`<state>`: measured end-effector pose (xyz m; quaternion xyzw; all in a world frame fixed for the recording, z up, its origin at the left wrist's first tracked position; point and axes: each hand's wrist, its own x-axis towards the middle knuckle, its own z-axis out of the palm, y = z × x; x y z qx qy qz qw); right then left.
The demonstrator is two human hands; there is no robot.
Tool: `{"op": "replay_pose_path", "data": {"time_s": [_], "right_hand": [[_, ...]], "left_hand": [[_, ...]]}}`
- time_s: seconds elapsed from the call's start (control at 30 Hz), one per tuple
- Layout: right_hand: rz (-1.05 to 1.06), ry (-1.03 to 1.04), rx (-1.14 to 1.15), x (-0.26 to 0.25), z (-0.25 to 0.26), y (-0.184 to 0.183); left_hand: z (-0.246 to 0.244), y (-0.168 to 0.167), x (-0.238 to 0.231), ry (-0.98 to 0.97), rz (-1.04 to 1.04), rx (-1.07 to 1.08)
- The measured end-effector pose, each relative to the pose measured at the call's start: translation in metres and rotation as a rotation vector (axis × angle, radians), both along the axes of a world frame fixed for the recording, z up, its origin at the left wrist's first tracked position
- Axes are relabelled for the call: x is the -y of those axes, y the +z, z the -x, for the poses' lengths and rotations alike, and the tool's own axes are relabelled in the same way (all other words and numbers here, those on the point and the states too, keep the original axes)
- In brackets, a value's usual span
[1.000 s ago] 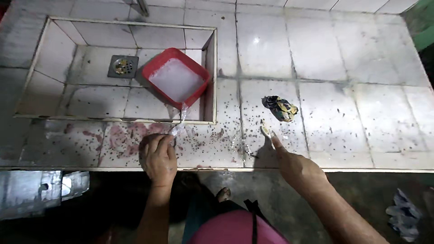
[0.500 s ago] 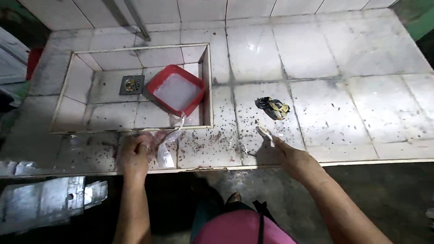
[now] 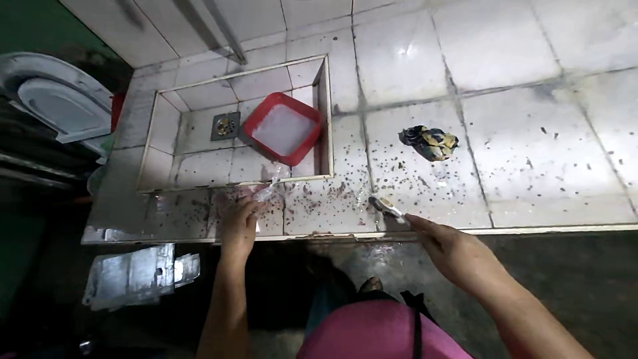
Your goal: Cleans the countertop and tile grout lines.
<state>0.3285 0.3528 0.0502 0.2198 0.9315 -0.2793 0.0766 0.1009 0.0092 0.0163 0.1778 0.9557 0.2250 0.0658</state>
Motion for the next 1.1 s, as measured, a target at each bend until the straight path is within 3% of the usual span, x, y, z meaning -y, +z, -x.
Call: {"op": "replay_pose_path", "data": {"time_s": [0.3,0.5,0.7,0.87,1.03,1.1], "right_hand": [[-0.266,0.028,0.218,0.027,0.022,0.001],[-0.229,0.007,0.292,0.020,0.068,0.010],[-0.215,0.037,0.170,0.024,0.032,-0.004],[-0.165,0.111,0.183,0.027,0.088,0.001],[-0.254,0.155,0.124,0.022,0.046,-0.006],[-0.271,0.178,0.140,0.026,0.056,-0.006]], "left_hand": [[0.014,-0.030,0.011,0.325,-0.376,-0.158],[0.011,-0.042,0.008,0.372,-0.304,-0.268],[0.010,-0.037,0.000,0.401,-0.168,-0.294],[0.008,-0.035,0.000,0.394,-0.141,-0.288],[0.009,-0.036,-0.001,0.406,-0.130,-0.277],[0.008,-0.036,-0.001,0.404,-0.124,-0.294]]}}
